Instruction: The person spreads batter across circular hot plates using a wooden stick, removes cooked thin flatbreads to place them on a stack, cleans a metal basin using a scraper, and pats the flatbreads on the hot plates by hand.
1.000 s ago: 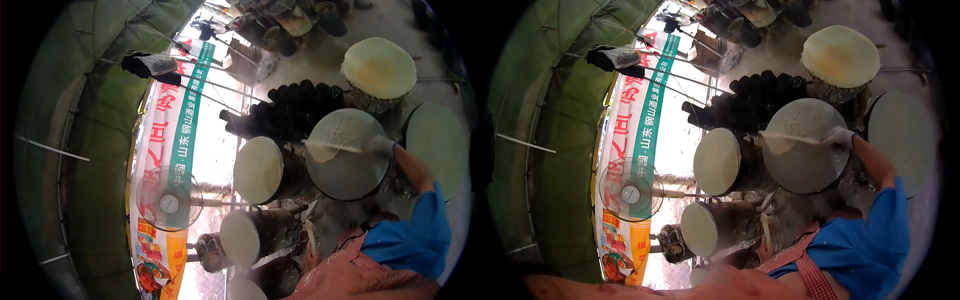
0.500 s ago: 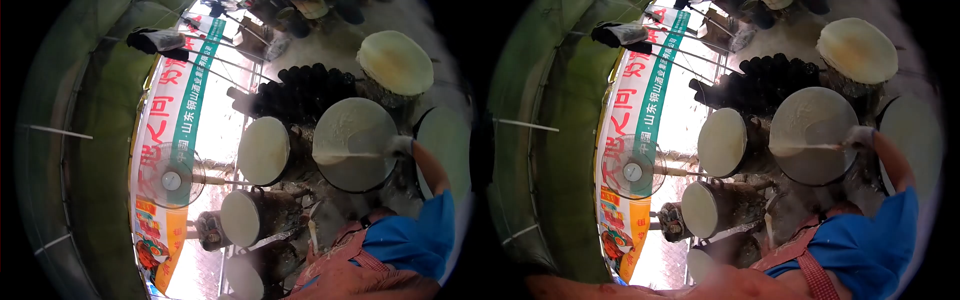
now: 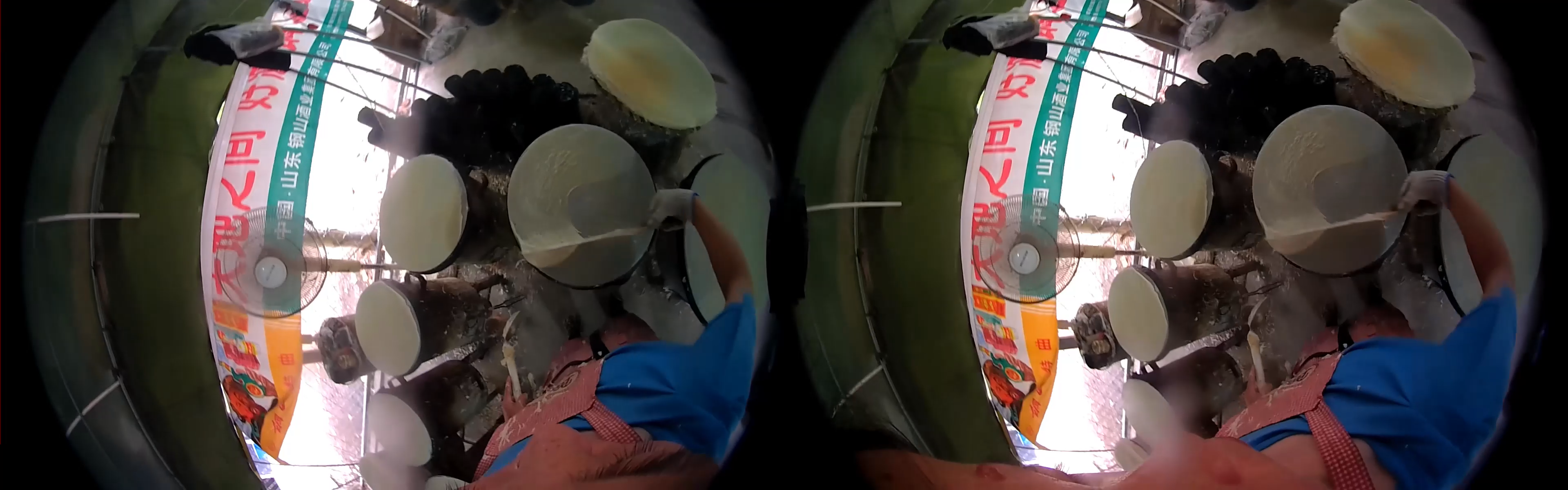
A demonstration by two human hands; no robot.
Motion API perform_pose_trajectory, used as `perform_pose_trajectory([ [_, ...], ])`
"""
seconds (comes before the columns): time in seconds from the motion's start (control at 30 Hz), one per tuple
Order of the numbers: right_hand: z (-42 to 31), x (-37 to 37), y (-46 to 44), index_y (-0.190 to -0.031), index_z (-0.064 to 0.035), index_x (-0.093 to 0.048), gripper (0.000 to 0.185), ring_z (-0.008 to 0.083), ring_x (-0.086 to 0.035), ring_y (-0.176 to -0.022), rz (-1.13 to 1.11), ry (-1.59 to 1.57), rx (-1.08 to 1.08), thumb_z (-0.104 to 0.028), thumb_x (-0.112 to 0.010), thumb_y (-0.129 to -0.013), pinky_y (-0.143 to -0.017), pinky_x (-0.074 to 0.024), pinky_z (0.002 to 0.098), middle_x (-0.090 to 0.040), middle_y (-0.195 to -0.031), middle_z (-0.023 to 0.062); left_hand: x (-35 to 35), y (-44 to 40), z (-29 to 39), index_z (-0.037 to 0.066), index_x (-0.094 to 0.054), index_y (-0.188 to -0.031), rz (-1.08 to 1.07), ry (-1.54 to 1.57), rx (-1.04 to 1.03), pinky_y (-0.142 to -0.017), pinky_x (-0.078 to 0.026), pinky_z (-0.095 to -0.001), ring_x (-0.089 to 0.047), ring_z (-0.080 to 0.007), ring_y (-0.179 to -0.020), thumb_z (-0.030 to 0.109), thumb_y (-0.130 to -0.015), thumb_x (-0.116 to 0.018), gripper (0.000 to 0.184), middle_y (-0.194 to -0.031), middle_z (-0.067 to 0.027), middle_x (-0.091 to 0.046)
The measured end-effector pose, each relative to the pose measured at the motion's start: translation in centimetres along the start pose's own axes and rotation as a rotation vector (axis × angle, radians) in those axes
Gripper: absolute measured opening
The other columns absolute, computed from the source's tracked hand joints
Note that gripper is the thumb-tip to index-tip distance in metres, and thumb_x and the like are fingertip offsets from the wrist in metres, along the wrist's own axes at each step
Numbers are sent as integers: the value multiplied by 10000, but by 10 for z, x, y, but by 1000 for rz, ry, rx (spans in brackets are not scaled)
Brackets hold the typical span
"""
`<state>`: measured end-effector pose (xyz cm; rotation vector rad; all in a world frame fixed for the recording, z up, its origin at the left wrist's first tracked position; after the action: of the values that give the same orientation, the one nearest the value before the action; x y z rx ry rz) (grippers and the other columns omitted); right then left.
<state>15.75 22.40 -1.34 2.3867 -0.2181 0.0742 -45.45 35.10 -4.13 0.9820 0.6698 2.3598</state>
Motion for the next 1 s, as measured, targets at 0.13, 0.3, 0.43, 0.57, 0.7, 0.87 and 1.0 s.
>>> perform_pose_trajectory([
  [0.13, 7, 21, -85, -921, -16, -705, 267, 95, -555, -651, -18, -85, 593, -162, -740, -700, -602, -470, 269, -643, -701, 40, 4, 6, 6, 156, -278, -1449, 7, 3, -2, -664, -445, -384, -532, -213, -776, 73, -890, -516, 613, -1181, -128, -542],
  [0.3, -42, -12, -70, -816, -28, -684, 128, 92, -520, -574, 37, 141, 216, -134, -648, -754, -527, -440, 289, -631, -694, 49, 29, -12, -25, 128, -288, -1438, -43, -95, -209, -754, -461, -356, -588, -232, -921, 76, -859, -540, 633, -1218, -130, -536],
  [0.43, 92, -1, 10, -672, -52, -601, 132, 108, -433, -424, 29, 94, 185, -164, -647, -726, -405, -366, 301, -534, -580, 25, 39, -21, -62, 99, -304, -1423, -26, 30, -408, -770, -466, -344, -583, -213, -918, 67, -808, -552, 664, -1164, -108, -574],
  [0.57, 108, -76, 245, -725, -35, -590, 108, 112, -488, -503, 249, -209, -96, -139, -616, -736, -467, -403, 290, -523, -626, 39, 68, -30, -63, 94, -358, -1391, -83, 24, -300, -600, -449, -292, -555, -171, -671, 72, -796, -533, 621, -837, -73, -583],
  [0.7, 118, -237, 204, -890, 0, -633, 212, 144, -573, -688, 647, -244, 117, -172, -651, -767, -629, -454, 282, -617, -791, 68, 98, -35, -51, 135, -434, -1331, -249, 268, -123, -346, -317, -266, -404, -112, -392, 70, -869, -505, 472, -567, -23, -451],
  [0.87, -1, -390, 69, -1023, -94, -686, 279, 227, -651, -833, 1104, -155, 227, -255, -675, -795, -761, -490, 307, -683, -907, 124, 122, -43, -75, 197, -383, -1193, -605, 857, 217, -317, -272, -241, -337, -101, -377, 197, -929, -455, 274, -544, 5, -344],
  [1.0, 52, -380, 64, -987, -121, -672, 244, 339, -611, -791, 1214, 441, -45, -296, -593, -837, -712, -483, 427, -643, -821, 156, 150, -5, -49, 159, -451, -1074, -740, 1048, 23, -350, -268, -226, -330, -93, -407, 346, -944, -398, 234, -567, 15, -333],
])
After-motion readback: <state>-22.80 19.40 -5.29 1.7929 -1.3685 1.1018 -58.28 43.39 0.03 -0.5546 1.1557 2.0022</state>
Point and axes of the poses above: each hand's wrist, its own y-axis away from the middle knuckle, its own x-axis out of the back of the hand, z = x × y, the point moved 4 cm from there along -y, towards the middle knuckle
